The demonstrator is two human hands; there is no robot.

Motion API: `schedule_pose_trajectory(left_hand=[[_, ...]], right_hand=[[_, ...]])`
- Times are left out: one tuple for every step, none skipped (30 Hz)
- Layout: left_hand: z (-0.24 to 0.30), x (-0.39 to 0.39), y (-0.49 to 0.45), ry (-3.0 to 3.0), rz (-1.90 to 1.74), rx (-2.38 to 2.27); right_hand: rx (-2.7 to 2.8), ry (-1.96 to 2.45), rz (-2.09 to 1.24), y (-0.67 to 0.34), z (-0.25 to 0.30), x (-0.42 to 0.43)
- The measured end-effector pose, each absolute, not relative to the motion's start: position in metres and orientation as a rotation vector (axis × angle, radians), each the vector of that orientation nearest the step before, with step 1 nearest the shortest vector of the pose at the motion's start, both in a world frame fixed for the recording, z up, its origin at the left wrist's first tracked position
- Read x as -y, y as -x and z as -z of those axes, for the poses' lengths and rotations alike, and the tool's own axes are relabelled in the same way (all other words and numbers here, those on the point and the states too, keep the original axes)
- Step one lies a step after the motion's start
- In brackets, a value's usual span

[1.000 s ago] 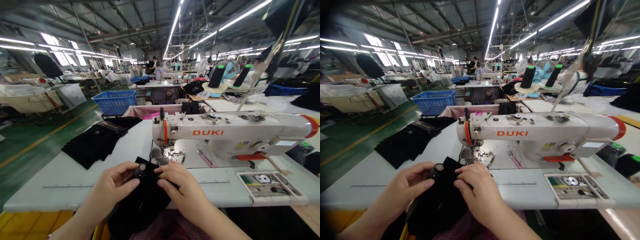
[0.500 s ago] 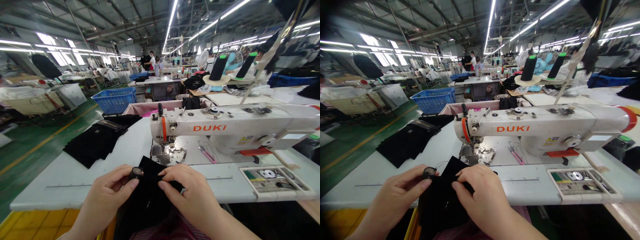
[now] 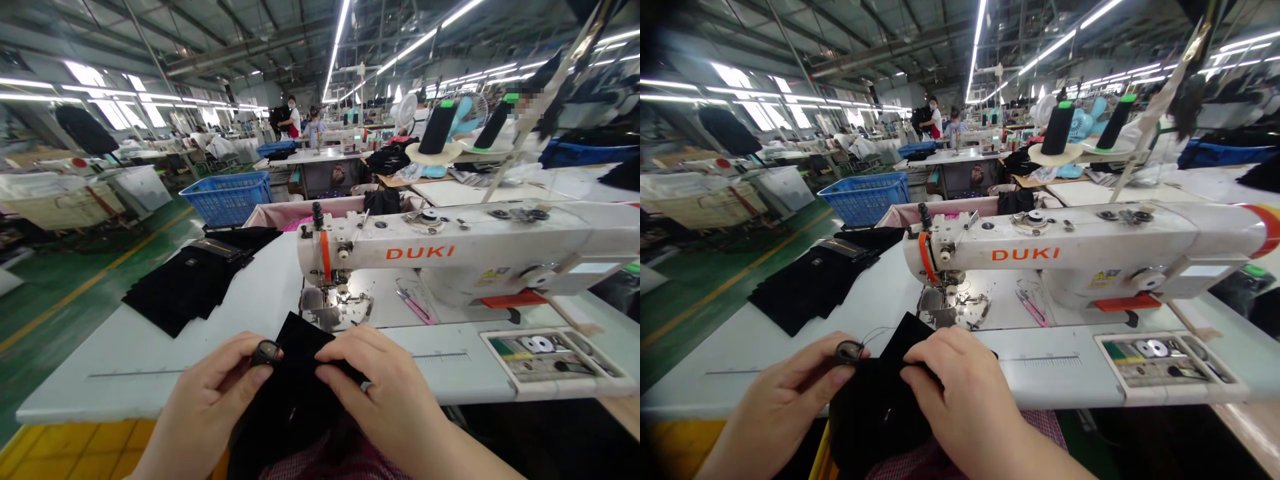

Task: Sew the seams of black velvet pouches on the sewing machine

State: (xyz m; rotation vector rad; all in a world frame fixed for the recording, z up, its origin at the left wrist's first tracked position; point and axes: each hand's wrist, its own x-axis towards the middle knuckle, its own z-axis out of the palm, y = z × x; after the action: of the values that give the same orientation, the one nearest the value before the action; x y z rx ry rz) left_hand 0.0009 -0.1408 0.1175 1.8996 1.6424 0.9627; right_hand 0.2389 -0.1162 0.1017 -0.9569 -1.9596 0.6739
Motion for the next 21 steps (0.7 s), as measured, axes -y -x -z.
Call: schedule_pose_trajectory(left_hand=[[-0.118, 0.141, -0.002, -1.902, -0.973, -1.629], [-0.118, 0.141, -0.002, -1.903, -0.988, -1.612], [-0.119, 0.14, -0.002, -1.903, -1.002, -1.595], [-0.119, 0.14, -0.002, -1.899, -1.014, -1.582], [-0.118, 0.14, -0.001, -1.891, -1.021, -1.574], [-0.117, 0.139, 0.001, -1.879, -1.026, -1.574], [-0.116, 0.139, 0.002, -1.858, -1.024, -1.583], [-0.114, 0.138, 0.004, -1.827, -1.027, -1.596], [-0.113, 0.138, 0.006, -1.788, -1.034, -1.609], [-0.111, 0.138, 0.007, -1.75, -1.035, -1.618], [-0.11, 0.138, 0.008, -1.715, -1.036, -1.622], [-0.109, 0.139, 0.008, -1.686, -1.032, -1.623], [-0.108, 0.139, 0.007, -1.663, -1.035, -1.623], [-0.107, 0.14, 0.007, -1.648, -1.039, -1.621], [-0.106, 0.14, 0.006, -1.636, -1.045, -1.618], [-0.106, 0.14, 0.005, -1.629, -1.055, -1.612], [-0.106, 0.141, 0.004, -1.624, -1.07, -1.608], [-0.108, 0.14, 0.004, -1.622, -1.085, -1.607], [-0.111, 0.14, 0.004, -1.621, -1.098, -1.609], [-0.115, 0.138, 0.006, -1.623, -1.105, -1.615], [-0.121, 0.136, 0.007, -1.628, -1.107, -1.628]], right_hand=[[1.965, 0.971, -0.68, -0.238, -0.103, 0.116], [1.975, 0.987, -0.689, -0.238, -0.103, 0.116], [1.986, 1.004, -0.699, -0.237, -0.104, 0.116], [1.999, 1.021, -0.71, -0.237, -0.105, 0.116], [2.01, 1.039, -0.721, -0.237, -0.105, 0.116], [2.016, 1.055, -0.731, -0.236, -0.105, 0.116], [2.019, 1.069, -0.745, -0.236, -0.105, 0.115], [2.016, 1.076, -0.759, -0.236, -0.105, 0.115], [2.009, 1.077, -0.775, -0.236, -0.104, 0.114], [2.002, 1.068, -0.793, -0.236, -0.104, 0.113], [1.996, 1.054, -0.811, -0.236, -0.104, 0.112], [1.993, 1.041, -0.827, -0.237, -0.104, 0.111], [1.993, 1.036, -0.839, -0.237, -0.104, 0.11], [1.992, 1.038, -0.847, -0.237, -0.104, 0.109], [1.989, 1.045, -0.851, -0.237, -0.105, 0.108], [1.985, 1.055, -0.852, -0.237, -0.106, 0.108], [1.983, 1.066, -0.85, -0.237, -0.107, 0.108], [1.982, 1.077, -0.853, -0.236, -0.108, 0.108], [1.978, 1.088, -0.866, -0.235, -0.109, 0.109], [1.963, 1.1, -0.897, -0.234, -0.111, 0.11], [1.94, 1.101, -0.938, -0.232, -0.112, 0.111]])
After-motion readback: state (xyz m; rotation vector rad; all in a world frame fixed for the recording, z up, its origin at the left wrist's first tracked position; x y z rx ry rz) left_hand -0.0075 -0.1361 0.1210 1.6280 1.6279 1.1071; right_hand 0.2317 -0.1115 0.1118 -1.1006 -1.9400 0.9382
